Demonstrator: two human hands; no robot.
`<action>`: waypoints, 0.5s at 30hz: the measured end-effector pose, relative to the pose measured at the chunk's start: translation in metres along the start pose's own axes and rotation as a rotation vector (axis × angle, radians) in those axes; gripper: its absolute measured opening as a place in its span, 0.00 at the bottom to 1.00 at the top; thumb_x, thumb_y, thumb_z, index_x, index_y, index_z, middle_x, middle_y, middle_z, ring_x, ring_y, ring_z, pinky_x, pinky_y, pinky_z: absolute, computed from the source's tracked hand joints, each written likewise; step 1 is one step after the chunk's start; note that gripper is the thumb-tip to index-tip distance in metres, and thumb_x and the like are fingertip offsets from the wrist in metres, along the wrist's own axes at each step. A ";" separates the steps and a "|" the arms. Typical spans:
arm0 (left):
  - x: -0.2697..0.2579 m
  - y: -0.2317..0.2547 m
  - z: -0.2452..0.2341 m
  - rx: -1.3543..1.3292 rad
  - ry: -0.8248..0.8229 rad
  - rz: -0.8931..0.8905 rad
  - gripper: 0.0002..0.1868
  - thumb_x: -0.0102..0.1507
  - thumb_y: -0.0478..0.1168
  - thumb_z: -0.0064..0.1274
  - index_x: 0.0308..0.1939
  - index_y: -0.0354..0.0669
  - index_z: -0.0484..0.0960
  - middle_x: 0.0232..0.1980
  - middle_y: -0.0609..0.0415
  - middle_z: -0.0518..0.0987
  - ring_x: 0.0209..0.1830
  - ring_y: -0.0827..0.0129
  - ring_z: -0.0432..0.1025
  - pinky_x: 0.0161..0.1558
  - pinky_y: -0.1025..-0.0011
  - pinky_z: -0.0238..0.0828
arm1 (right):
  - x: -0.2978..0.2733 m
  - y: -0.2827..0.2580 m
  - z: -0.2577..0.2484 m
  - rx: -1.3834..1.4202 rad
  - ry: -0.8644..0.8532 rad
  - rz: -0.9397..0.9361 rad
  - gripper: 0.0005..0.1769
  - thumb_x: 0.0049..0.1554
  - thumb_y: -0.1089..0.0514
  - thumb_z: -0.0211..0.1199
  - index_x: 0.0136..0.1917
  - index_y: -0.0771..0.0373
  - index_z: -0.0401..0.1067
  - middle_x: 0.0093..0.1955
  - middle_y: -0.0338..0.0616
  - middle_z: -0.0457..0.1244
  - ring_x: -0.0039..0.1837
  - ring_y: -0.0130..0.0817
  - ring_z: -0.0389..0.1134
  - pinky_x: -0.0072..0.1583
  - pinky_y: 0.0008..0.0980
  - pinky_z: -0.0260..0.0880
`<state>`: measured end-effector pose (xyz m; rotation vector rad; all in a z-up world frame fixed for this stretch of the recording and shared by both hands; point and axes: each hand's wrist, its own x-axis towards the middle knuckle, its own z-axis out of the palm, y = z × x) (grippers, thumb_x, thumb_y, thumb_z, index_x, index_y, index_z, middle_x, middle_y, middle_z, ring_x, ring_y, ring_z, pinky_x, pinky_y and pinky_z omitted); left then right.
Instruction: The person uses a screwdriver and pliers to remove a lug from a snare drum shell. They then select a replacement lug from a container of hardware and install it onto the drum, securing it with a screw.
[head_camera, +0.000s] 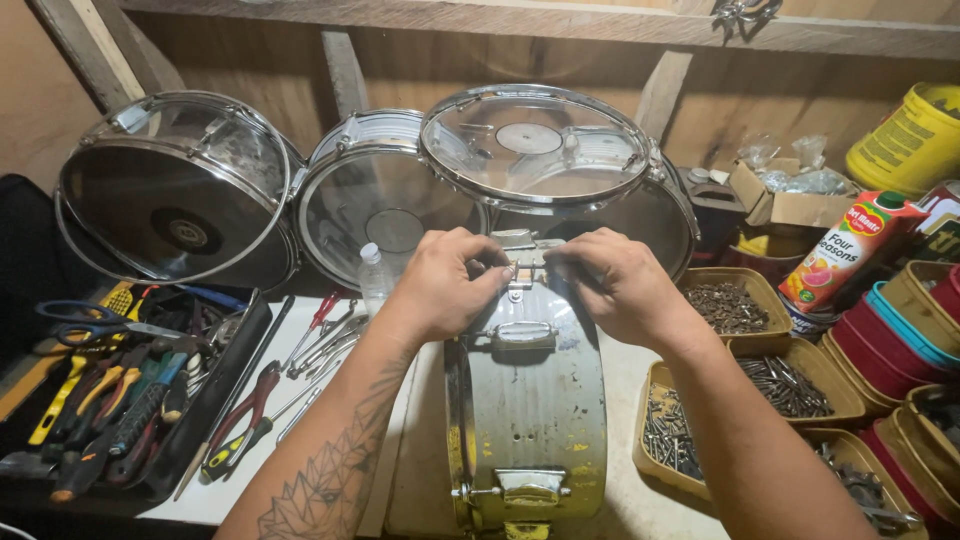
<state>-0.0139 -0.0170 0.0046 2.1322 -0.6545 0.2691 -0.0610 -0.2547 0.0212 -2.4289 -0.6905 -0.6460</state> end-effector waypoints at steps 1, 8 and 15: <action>0.000 0.000 0.000 0.002 0.002 0.003 0.11 0.57 0.48 0.59 0.42 0.57 0.89 0.42 0.56 0.83 0.58 0.59 0.72 0.58 0.61 0.74 | 0.000 0.002 0.001 -0.003 -0.001 -0.004 0.13 0.56 0.67 0.60 0.54 0.64 0.80 0.49 0.49 0.73 0.53 0.44 0.74 0.54 0.41 0.73; 0.000 0.000 0.000 0.007 -0.002 -0.001 0.11 0.57 0.48 0.59 0.43 0.58 0.89 0.43 0.57 0.83 0.59 0.59 0.71 0.59 0.60 0.73 | 0.002 -0.004 0.001 -0.048 0.026 -0.025 0.15 0.52 0.66 0.66 0.54 0.64 0.79 0.45 0.49 0.73 0.52 0.46 0.74 0.67 0.46 0.67; -0.002 0.007 -0.003 -0.010 -0.007 -0.018 0.11 0.57 0.47 0.59 0.42 0.56 0.89 0.42 0.55 0.83 0.58 0.59 0.72 0.58 0.62 0.74 | 0.002 0.004 0.004 -0.081 0.009 0.000 0.11 0.55 0.62 0.66 0.52 0.62 0.78 0.46 0.48 0.72 0.52 0.45 0.74 0.60 0.46 0.71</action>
